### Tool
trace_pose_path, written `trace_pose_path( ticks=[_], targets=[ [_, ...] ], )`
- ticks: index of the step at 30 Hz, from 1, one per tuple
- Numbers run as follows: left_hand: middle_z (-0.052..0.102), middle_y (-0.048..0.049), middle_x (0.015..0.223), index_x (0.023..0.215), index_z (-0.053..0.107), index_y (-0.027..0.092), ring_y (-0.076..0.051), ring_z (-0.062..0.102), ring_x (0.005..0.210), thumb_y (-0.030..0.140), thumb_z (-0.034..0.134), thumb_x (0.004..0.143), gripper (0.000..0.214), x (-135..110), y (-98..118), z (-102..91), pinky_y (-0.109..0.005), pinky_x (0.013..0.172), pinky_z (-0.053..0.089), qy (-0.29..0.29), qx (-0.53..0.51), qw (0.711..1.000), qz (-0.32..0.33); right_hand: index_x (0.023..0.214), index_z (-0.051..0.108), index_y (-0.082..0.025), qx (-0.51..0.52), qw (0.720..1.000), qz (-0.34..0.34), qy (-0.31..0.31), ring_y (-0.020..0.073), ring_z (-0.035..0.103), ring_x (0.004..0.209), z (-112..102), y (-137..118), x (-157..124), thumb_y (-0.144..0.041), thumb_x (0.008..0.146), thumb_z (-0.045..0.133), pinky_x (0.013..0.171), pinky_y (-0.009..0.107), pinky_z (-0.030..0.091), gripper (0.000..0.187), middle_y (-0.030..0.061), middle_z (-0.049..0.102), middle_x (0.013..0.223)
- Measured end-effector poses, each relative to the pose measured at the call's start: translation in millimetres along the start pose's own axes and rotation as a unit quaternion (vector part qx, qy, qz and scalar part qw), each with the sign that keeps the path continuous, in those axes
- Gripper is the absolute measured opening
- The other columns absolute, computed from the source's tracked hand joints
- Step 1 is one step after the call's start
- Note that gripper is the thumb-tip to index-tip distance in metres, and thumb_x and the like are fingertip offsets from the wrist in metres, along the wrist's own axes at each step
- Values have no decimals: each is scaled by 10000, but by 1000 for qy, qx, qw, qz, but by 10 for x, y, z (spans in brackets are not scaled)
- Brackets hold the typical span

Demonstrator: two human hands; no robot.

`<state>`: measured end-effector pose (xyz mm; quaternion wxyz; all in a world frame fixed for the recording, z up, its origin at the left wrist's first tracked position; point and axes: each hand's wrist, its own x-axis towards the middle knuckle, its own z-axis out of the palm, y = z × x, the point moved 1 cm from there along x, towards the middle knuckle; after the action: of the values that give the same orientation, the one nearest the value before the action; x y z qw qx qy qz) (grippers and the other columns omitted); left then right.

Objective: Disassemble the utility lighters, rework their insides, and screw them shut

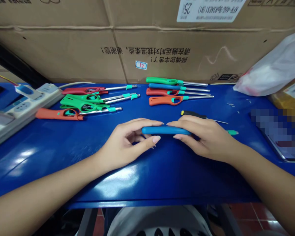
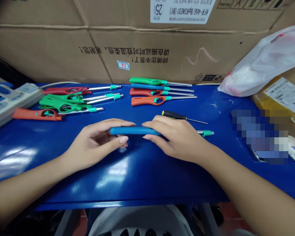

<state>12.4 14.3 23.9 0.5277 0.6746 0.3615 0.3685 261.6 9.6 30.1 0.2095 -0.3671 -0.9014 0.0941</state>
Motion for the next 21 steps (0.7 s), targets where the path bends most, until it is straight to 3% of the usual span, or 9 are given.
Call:
trace_pose_path(
  ticks=[2, 7, 14, 18, 21],
  targets=[
    [766, -54, 1102, 1172, 751, 158, -83, 736, 709, 191, 760, 895, 279, -17, -9, -20, -163, 701, 623, 10, 50, 996, 73, 1281, 667, -173, 21, 1000, 0, 9, 194, 718, 1030, -7, 2, -3, -356, 1058, 518, 867, 311, 554, 325, 73, 752, 1143],
    [804, -45, 1012, 1161, 763, 152, -107, 770, 775, 139, 743, 910, 253, -44, -3, -44, -159, 769, 614, -10, 137, 976, 169, 1250, 696, -163, 42, 999, -30, 0, 186, 743, 1038, -3, -62, -7, -330, 1056, 526, 894, 296, 556, 307, 62, 783, 1158],
    [822, -44, 1036, 1126, 781, 172, -152, 783, 913, 201, 773, 898, 230, -19, -15, -86, -191, 839, 600, -7, 198, 962, 186, 1222, 733, -198, 17, 999, -11, -27, 198, 765, 1028, -91, -25, -14, -374, 1034, 577, 881, 292, 564, 301, 35, 803, 1166],
    [821, -28, 926, 1123, 776, 167, -133, 769, 811, 216, 750, 914, 216, 8, -30, -162, -193, 790, 594, 12, 198, 965, 170, 1204, 733, -172, -77, 996, 3, -47, 262, 767, 963, -140, 99, -32, -380, 1021, 582, 821, 370, 556, 316, 78, 807, 1106],
    [807, -22, 859, 1089, 775, 157, -123, 743, 731, 221, 734, 918, 187, 28, -19, -229, -190, 707, 580, 19, 209, 963, 167, 1025, 744, -184, -102, 991, 34, -81, 251, 743, 825, -136, 130, -34, -372, 1038, 526, 711, 363, 513, 288, 65, 787, 918]
  ],
)
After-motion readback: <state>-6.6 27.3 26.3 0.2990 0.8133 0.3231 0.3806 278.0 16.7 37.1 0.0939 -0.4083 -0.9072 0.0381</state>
